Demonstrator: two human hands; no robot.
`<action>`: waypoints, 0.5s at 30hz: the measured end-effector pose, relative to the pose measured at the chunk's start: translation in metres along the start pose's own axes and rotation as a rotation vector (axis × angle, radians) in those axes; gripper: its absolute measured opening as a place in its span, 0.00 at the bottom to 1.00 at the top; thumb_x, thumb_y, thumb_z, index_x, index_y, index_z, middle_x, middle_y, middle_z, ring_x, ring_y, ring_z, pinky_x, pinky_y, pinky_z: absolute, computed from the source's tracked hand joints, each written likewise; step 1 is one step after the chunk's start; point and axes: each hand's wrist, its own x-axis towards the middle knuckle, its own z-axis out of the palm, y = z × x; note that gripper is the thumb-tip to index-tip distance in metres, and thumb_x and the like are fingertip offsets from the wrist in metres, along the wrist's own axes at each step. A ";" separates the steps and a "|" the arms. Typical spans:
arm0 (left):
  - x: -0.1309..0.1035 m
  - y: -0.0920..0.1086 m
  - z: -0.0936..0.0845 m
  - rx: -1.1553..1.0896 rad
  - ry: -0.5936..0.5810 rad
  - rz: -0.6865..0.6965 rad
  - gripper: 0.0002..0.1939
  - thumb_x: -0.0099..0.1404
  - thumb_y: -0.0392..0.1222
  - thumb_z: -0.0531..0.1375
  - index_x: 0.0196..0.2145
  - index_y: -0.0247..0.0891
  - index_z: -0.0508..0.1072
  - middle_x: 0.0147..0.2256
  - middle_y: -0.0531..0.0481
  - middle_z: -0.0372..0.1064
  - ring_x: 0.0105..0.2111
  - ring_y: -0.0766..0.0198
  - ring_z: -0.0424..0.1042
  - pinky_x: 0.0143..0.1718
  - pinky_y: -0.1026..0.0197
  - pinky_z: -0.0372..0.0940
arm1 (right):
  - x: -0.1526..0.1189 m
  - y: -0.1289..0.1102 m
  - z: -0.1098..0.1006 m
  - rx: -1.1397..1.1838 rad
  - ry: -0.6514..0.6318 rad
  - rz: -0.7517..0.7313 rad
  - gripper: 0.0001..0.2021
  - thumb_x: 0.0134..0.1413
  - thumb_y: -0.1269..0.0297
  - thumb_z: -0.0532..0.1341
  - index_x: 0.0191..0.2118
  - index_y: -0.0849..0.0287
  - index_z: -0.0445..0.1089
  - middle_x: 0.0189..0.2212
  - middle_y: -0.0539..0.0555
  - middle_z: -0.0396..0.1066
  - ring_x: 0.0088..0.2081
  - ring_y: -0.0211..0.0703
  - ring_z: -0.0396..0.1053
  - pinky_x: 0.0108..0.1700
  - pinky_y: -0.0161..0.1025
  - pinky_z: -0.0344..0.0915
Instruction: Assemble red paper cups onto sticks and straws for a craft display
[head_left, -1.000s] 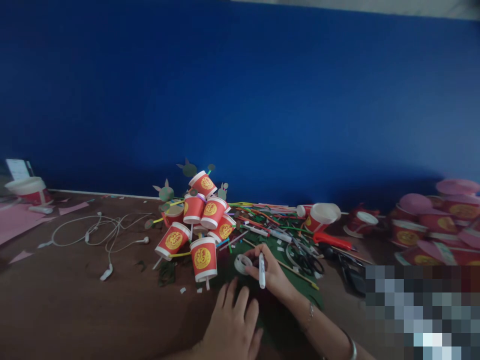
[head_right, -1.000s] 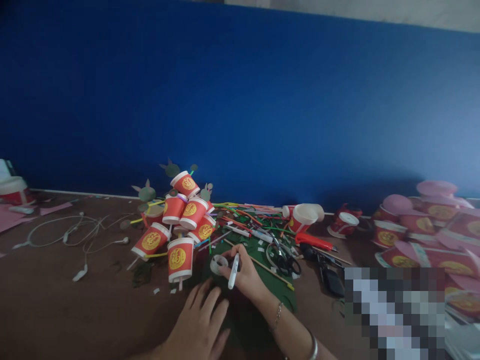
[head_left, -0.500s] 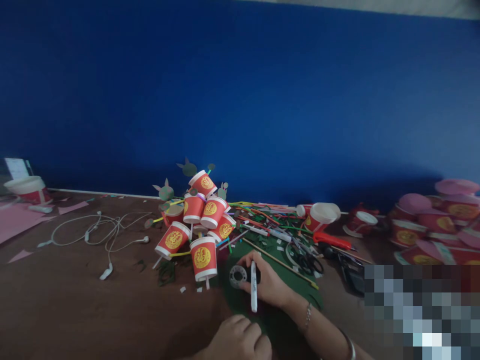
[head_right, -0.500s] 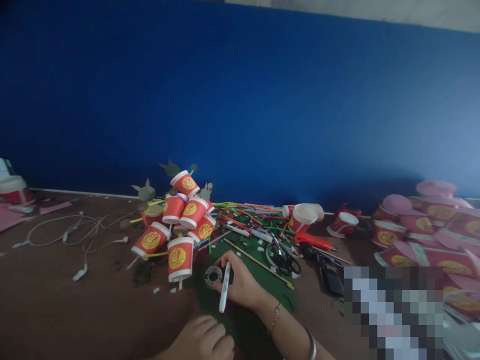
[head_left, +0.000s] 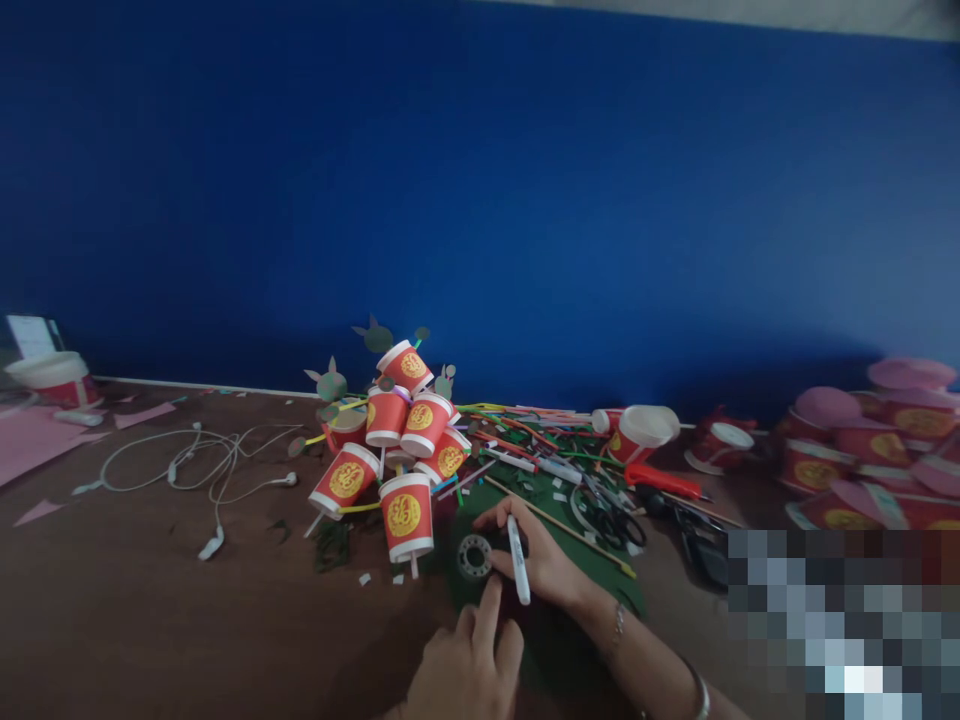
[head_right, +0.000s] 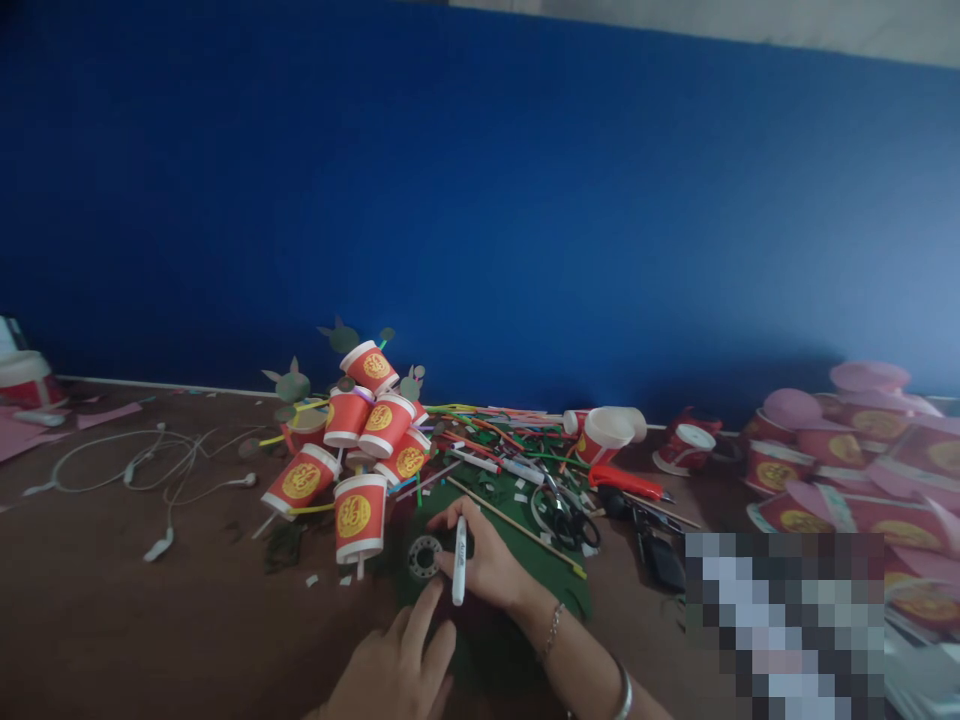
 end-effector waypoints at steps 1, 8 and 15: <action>-0.001 0.001 -0.001 0.020 -0.053 -0.002 0.16 0.61 0.41 0.55 0.46 0.34 0.65 0.53 0.29 0.62 0.28 0.58 0.74 0.18 0.63 0.65 | 0.001 0.001 0.000 0.020 0.014 -0.006 0.14 0.43 0.72 0.61 0.33 0.55 0.53 0.40 0.54 0.70 0.43 0.44 0.65 0.42 0.40 0.62; -0.001 0.011 -0.023 0.044 -0.297 -0.108 0.26 0.62 0.52 0.56 0.55 0.40 0.63 0.57 0.26 0.56 0.22 0.58 0.75 0.18 0.58 0.70 | 0.003 0.001 0.000 0.090 0.065 -0.006 0.13 0.43 0.71 0.59 0.32 0.54 0.52 0.37 0.54 0.71 0.40 0.44 0.66 0.41 0.41 0.61; 0.000 0.006 -0.036 0.002 -0.246 -0.151 0.28 0.62 0.56 0.54 0.55 0.40 0.65 0.57 0.25 0.56 0.22 0.56 0.75 0.20 0.57 0.70 | 0.002 0.001 0.001 0.085 0.064 -0.005 0.13 0.43 0.74 0.58 0.32 0.55 0.53 0.37 0.54 0.71 0.39 0.43 0.66 0.43 0.42 0.61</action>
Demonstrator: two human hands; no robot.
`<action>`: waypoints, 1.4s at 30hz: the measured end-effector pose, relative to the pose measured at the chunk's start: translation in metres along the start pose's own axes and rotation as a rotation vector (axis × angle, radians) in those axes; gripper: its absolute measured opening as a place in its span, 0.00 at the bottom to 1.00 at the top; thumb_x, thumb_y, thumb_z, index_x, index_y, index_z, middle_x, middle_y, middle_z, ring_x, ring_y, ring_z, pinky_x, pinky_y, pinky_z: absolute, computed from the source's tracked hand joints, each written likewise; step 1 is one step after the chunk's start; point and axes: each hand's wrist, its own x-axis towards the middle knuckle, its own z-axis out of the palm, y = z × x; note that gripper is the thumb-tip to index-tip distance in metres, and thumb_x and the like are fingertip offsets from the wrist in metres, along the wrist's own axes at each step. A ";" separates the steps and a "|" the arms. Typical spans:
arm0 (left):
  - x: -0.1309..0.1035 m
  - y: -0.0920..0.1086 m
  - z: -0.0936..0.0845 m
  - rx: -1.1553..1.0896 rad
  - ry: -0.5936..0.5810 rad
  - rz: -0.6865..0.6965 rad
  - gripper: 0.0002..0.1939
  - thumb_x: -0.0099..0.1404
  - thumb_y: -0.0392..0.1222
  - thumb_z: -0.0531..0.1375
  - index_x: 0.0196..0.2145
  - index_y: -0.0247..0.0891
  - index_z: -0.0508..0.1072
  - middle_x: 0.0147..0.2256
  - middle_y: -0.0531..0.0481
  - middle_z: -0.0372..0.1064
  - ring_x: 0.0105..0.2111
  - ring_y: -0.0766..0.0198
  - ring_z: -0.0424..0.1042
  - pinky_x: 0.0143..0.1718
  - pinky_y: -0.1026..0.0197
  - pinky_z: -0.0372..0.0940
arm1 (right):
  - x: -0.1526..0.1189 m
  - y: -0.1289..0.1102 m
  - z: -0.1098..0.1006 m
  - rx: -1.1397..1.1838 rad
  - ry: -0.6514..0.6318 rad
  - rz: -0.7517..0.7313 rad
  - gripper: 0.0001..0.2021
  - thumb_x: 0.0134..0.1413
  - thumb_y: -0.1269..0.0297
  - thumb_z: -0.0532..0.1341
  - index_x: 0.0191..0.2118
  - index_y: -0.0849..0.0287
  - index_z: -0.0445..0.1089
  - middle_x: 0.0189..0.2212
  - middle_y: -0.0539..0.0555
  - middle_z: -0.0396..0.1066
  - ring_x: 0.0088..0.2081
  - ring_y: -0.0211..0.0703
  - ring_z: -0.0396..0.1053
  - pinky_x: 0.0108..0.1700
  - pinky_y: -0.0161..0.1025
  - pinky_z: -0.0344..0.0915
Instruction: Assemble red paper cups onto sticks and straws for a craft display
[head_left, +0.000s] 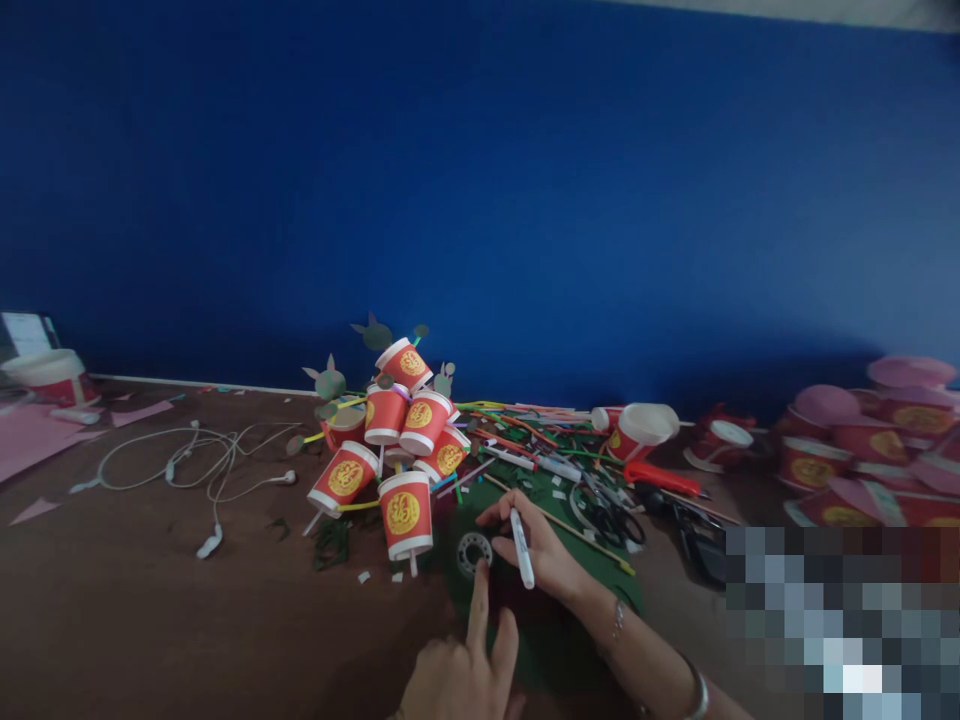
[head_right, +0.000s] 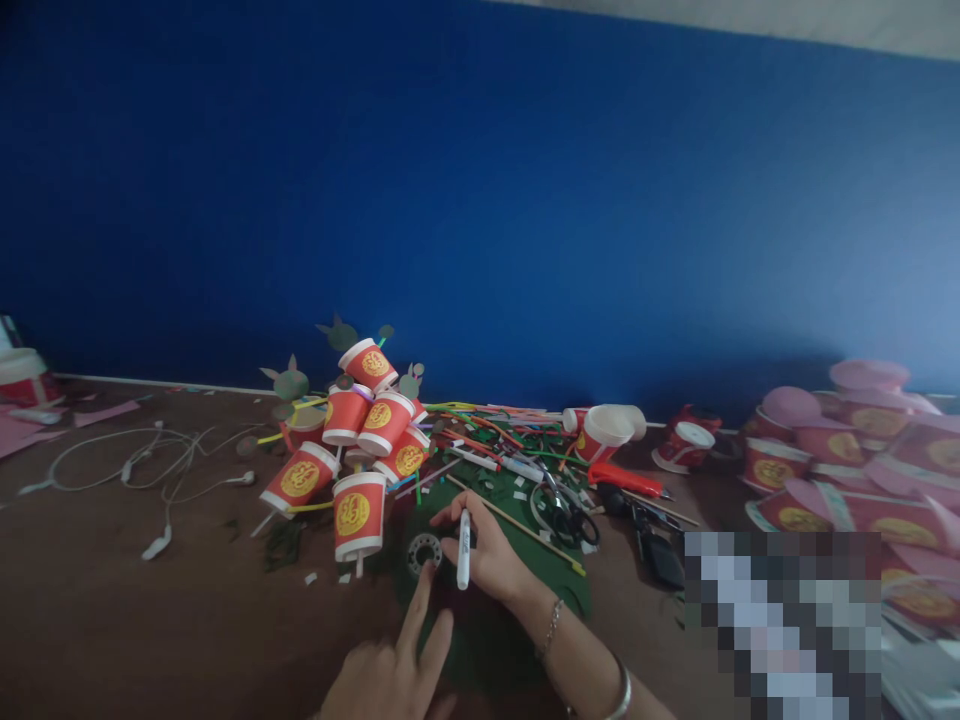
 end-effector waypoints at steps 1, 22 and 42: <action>0.000 -0.001 0.000 -0.002 0.005 -0.008 0.28 0.61 0.57 0.54 0.55 0.40 0.65 0.57 0.25 0.56 0.22 0.56 0.75 0.20 0.57 0.70 | 0.000 0.000 0.000 0.003 -0.003 0.004 0.13 0.43 0.74 0.58 0.32 0.55 0.53 0.37 0.54 0.71 0.39 0.43 0.66 0.43 0.42 0.61; 0.004 -0.005 0.013 -0.043 -0.044 -0.004 0.34 0.62 0.60 0.50 0.59 0.37 0.60 0.57 0.19 0.53 0.22 0.53 0.75 0.18 0.56 0.68 | -0.002 0.003 0.001 0.039 -0.038 0.021 0.12 0.44 0.75 0.58 0.32 0.55 0.54 0.35 0.51 0.70 0.37 0.41 0.66 0.40 0.39 0.63; 0.021 -0.005 0.007 -0.007 0.009 -0.018 0.32 0.62 0.53 0.56 0.55 0.25 0.64 0.51 0.19 0.62 0.25 0.54 0.75 0.21 0.58 0.69 | 0.021 -0.031 0.014 -0.142 0.101 0.082 0.08 0.48 0.59 0.60 0.28 0.57 0.66 0.20 0.46 0.62 0.24 0.36 0.59 0.27 0.34 0.57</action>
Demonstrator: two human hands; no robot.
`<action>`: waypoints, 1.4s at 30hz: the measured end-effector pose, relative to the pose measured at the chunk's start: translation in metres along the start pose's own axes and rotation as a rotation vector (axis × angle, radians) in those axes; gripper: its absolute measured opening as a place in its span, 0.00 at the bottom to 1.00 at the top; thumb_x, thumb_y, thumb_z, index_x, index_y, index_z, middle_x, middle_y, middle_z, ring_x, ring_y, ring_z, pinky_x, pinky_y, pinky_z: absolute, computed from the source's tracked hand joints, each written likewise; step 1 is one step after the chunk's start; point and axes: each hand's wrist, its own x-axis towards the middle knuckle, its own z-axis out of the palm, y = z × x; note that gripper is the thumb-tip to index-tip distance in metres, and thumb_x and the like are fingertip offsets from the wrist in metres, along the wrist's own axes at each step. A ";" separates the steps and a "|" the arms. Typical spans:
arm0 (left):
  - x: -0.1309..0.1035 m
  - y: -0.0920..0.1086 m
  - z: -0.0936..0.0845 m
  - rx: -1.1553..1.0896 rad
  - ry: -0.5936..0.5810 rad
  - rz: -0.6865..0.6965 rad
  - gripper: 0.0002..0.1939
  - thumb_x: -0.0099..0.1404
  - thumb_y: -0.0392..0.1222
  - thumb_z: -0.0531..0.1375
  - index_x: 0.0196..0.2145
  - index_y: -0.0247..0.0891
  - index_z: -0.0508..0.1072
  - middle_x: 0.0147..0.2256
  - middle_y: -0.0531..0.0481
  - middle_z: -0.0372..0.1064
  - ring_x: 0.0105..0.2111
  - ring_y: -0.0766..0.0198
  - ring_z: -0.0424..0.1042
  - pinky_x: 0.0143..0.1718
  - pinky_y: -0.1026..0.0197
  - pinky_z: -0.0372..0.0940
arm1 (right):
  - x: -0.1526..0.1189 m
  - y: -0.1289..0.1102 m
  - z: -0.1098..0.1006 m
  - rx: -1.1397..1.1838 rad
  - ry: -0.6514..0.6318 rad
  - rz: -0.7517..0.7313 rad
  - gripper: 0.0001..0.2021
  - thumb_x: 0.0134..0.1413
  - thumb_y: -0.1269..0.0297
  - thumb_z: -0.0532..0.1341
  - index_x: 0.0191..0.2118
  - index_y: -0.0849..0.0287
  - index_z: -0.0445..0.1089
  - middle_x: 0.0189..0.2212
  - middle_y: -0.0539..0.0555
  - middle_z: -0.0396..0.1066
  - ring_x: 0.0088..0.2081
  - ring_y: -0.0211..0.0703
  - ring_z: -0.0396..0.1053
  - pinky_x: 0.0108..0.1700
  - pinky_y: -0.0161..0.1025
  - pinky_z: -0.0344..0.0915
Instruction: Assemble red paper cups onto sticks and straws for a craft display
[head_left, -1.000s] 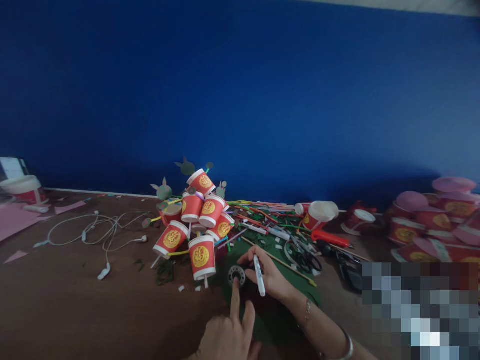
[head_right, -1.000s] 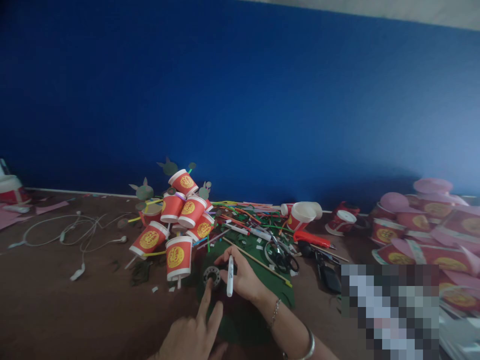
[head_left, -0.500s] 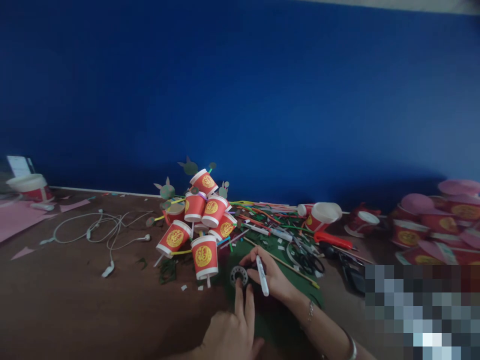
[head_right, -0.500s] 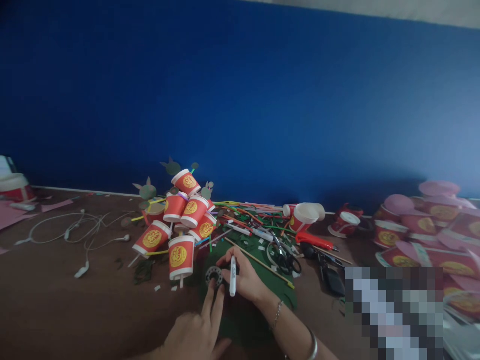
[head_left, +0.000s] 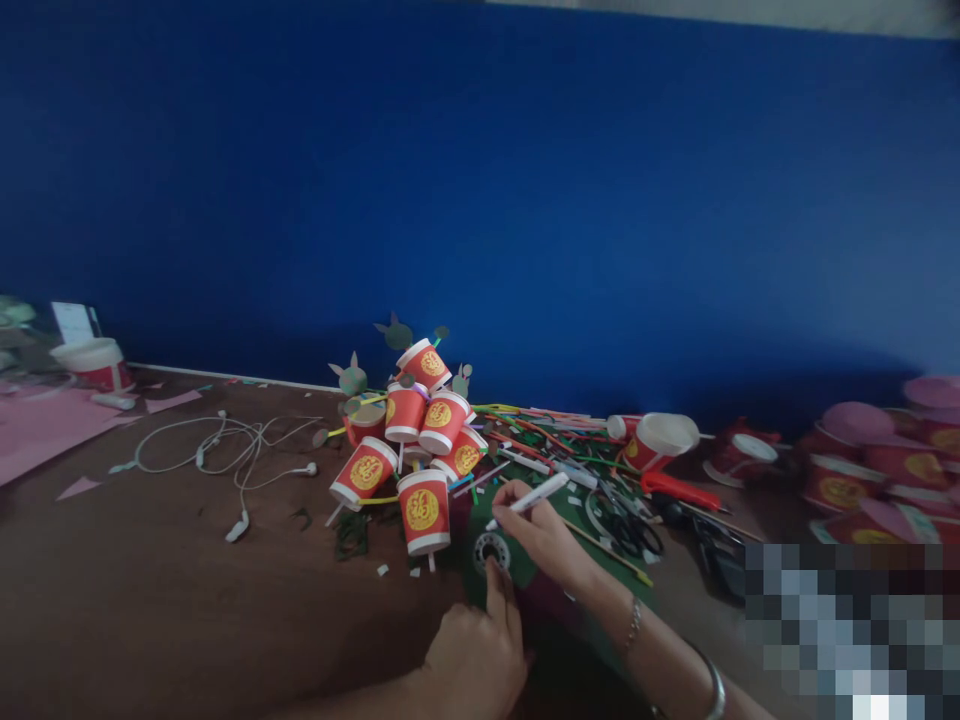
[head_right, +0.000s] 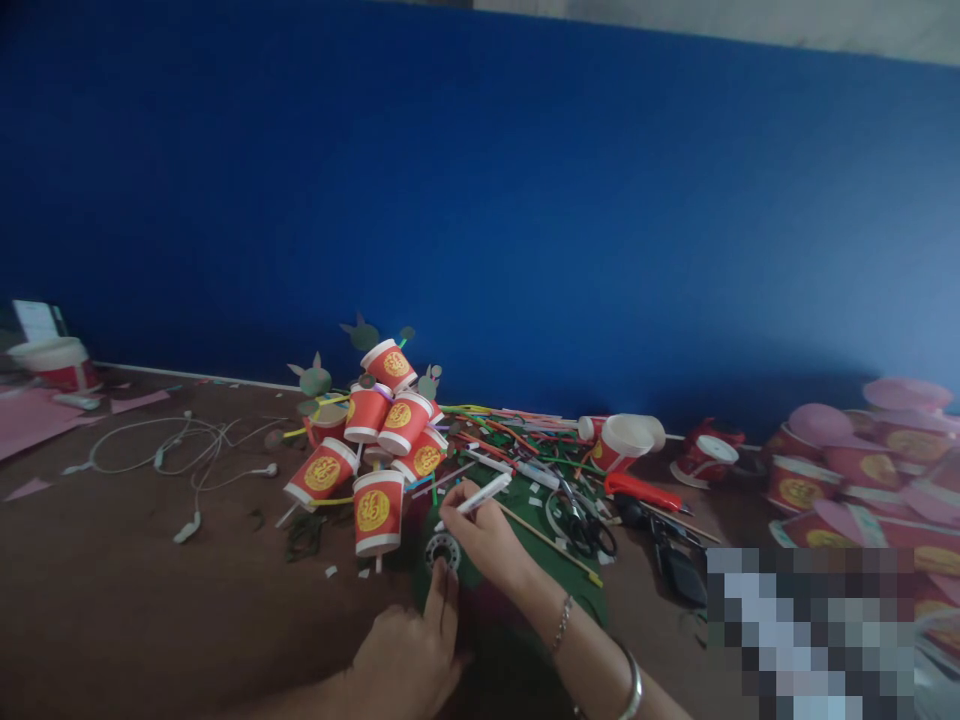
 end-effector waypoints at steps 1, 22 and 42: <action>0.000 0.000 0.001 0.010 0.008 -0.008 0.31 0.62 0.53 0.56 0.55 0.26 0.64 0.51 0.19 0.62 0.24 0.54 0.75 0.20 0.58 0.69 | 0.004 -0.001 0.004 -0.002 -0.036 0.014 0.07 0.45 0.61 0.62 0.26 0.57 0.65 0.19 0.45 0.62 0.23 0.36 0.58 0.26 0.33 0.56; -0.003 0.002 0.004 0.057 0.096 -0.015 0.32 0.58 0.53 0.60 0.54 0.27 0.66 0.51 0.23 0.63 0.21 0.60 0.73 0.19 0.60 0.68 | 0.002 0.041 0.018 0.135 0.268 0.039 0.20 0.52 0.43 0.55 0.36 0.56 0.65 0.21 0.49 0.65 0.23 0.42 0.67 0.23 0.37 0.61; -0.004 -0.003 -0.003 -0.013 0.023 -0.024 0.31 0.59 0.51 0.60 0.55 0.28 0.64 0.52 0.22 0.62 0.23 0.59 0.74 0.21 0.60 0.68 | 0.004 0.042 0.017 0.244 0.208 0.077 0.20 0.48 0.44 0.58 0.34 0.58 0.65 0.20 0.48 0.69 0.22 0.40 0.69 0.24 0.35 0.62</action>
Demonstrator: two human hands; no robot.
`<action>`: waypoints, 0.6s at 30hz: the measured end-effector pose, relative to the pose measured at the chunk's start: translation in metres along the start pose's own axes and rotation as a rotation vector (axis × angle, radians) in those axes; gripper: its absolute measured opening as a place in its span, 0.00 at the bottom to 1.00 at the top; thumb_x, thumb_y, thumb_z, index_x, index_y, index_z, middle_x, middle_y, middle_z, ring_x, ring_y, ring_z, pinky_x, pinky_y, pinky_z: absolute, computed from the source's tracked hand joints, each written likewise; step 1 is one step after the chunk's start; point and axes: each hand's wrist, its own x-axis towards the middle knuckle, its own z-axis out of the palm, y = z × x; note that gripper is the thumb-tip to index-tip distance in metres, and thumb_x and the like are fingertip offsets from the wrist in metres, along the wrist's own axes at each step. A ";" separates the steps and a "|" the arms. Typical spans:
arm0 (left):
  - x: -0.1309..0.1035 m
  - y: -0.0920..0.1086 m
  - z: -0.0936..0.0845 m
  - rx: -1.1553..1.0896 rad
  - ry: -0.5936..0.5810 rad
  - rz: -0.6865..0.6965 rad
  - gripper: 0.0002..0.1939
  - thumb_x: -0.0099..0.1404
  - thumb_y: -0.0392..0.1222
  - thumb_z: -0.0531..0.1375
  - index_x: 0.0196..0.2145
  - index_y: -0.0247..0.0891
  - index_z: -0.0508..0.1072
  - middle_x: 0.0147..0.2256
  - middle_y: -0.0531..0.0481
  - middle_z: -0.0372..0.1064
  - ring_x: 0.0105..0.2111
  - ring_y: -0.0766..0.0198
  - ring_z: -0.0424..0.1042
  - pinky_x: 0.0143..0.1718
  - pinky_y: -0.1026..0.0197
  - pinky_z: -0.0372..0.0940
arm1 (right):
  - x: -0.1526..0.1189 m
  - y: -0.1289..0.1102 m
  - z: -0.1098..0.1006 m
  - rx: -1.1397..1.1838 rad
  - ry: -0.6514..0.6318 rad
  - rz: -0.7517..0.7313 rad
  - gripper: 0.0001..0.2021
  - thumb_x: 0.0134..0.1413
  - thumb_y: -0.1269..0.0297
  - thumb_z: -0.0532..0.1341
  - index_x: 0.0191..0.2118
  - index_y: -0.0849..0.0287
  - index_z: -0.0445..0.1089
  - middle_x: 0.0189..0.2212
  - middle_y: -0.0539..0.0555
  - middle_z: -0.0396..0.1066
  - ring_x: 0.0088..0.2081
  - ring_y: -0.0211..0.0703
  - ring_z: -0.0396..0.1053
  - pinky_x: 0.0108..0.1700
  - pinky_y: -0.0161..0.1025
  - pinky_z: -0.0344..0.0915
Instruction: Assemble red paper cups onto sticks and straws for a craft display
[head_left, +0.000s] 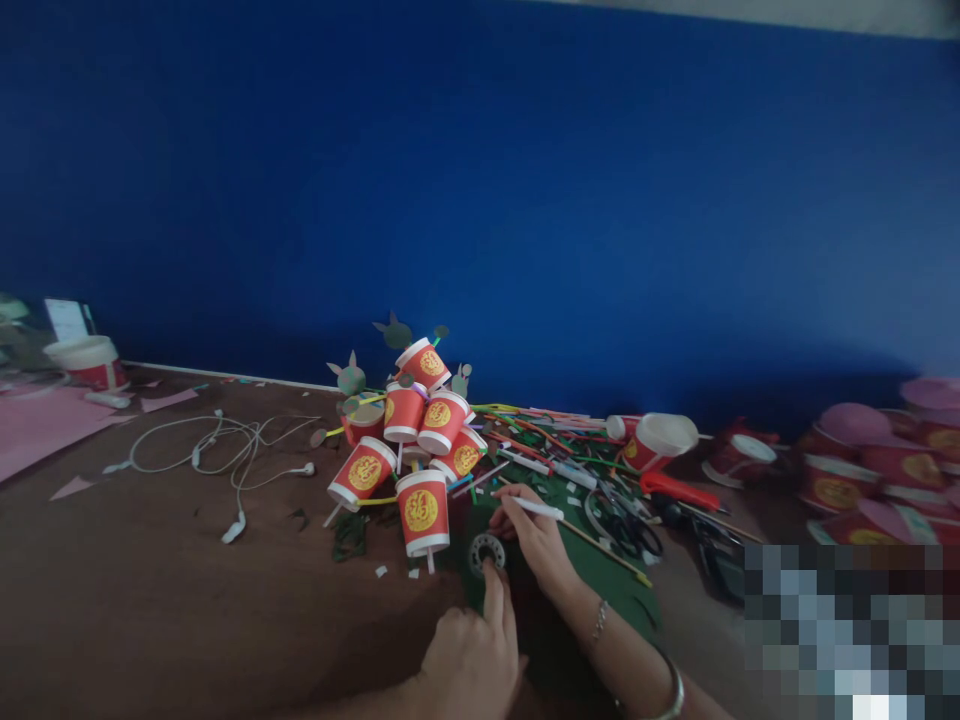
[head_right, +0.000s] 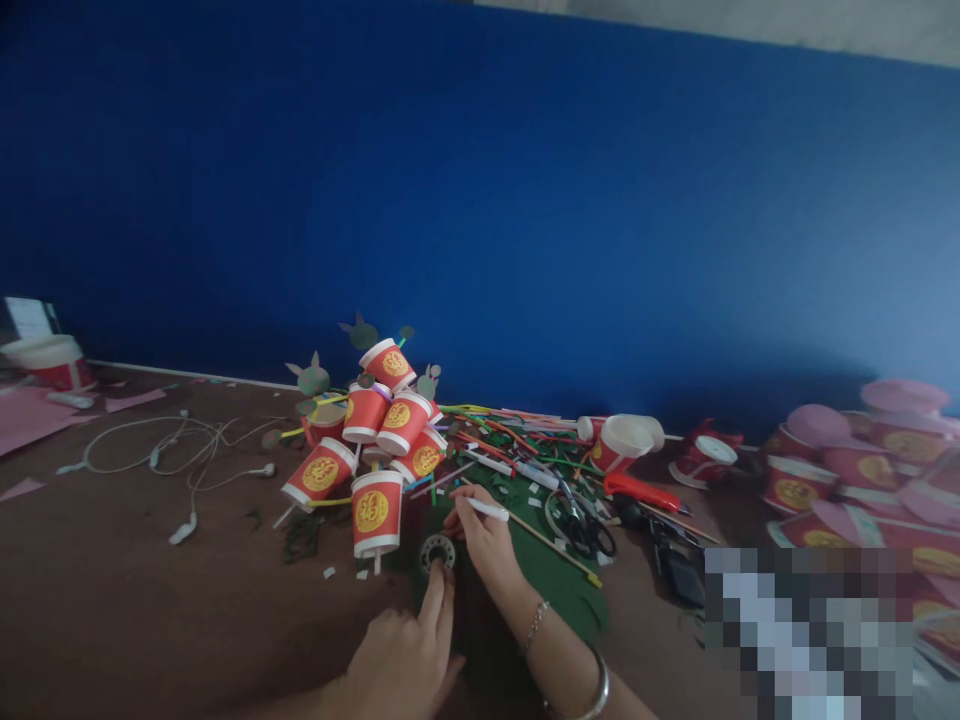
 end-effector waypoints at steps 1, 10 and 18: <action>0.000 0.000 0.000 0.003 -0.003 0.004 0.31 0.59 0.51 0.60 0.55 0.28 0.64 0.52 0.21 0.62 0.23 0.59 0.74 0.21 0.60 0.68 | 0.000 0.000 0.000 -0.001 0.000 -0.003 0.20 0.48 0.44 0.58 0.34 0.58 0.65 0.20 0.48 0.68 0.22 0.40 0.69 0.24 0.35 0.62; -0.002 0.001 0.013 0.070 0.053 0.049 0.26 0.63 0.46 0.55 0.56 0.32 0.62 0.52 0.23 0.63 0.22 0.58 0.74 0.20 0.59 0.69 | -0.001 -0.009 -0.001 -0.230 0.054 -0.186 0.17 0.58 0.49 0.50 0.35 0.57 0.66 0.24 0.50 0.66 0.29 0.41 0.65 0.32 0.38 0.61; 0.002 0.004 0.002 -0.005 -0.108 0.043 0.18 0.66 0.37 0.49 0.53 0.39 0.63 0.47 0.29 0.68 0.23 0.55 0.75 0.20 0.55 0.69 | -0.016 -0.047 0.010 -0.583 -0.341 -0.341 0.04 0.51 0.66 0.59 0.27 0.56 0.65 0.23 0.48 0.66 0.26 0.39 0.63 0.30 0.35 0.58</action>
